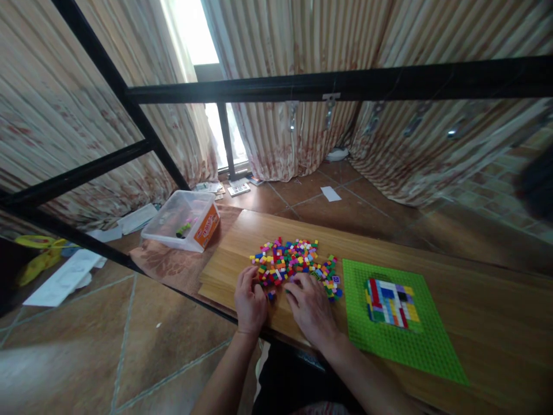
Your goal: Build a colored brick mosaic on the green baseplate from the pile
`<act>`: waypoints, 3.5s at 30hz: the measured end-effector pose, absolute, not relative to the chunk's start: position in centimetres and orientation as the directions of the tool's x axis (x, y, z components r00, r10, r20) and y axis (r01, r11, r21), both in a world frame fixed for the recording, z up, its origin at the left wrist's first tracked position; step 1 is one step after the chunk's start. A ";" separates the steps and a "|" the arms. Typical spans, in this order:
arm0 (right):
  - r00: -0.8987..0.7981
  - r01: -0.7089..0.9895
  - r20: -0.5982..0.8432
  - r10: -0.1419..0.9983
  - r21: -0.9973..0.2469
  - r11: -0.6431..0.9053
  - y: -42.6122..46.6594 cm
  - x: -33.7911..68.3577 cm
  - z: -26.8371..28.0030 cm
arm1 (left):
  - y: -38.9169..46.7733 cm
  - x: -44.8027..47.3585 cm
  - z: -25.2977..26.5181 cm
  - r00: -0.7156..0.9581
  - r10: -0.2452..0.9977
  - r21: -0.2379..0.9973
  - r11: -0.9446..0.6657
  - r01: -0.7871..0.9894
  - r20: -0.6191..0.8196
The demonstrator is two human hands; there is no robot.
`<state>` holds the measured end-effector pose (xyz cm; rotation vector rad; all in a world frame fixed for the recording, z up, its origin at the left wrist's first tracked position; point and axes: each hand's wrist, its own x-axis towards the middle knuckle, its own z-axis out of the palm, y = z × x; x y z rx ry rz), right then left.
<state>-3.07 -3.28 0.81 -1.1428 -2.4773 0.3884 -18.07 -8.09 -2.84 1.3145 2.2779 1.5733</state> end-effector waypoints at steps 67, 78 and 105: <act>-0.049 -0.243 -0.357 0.933 -0.902 -0.358 -6.6 11.3 1.9 | -7.4 -17.9 -1.3 -0.575 0.707 0.607 0.259 0.751 0.410; 0.047 -0.220 -0.285 0.957 -0.938 -0.269 -4.5 15.7 2.7 | -7.2 -18.2 -1.6 -0.559 0.716 0.560 0.281 0.779 0.419; -0.251 0.859 0.494 0.833 -0.283 0.426 0.0 16.2 -2.0 | -7.3 -18.0 -1.8 -0.587 0.702 0.573 0.307 0.760 0.403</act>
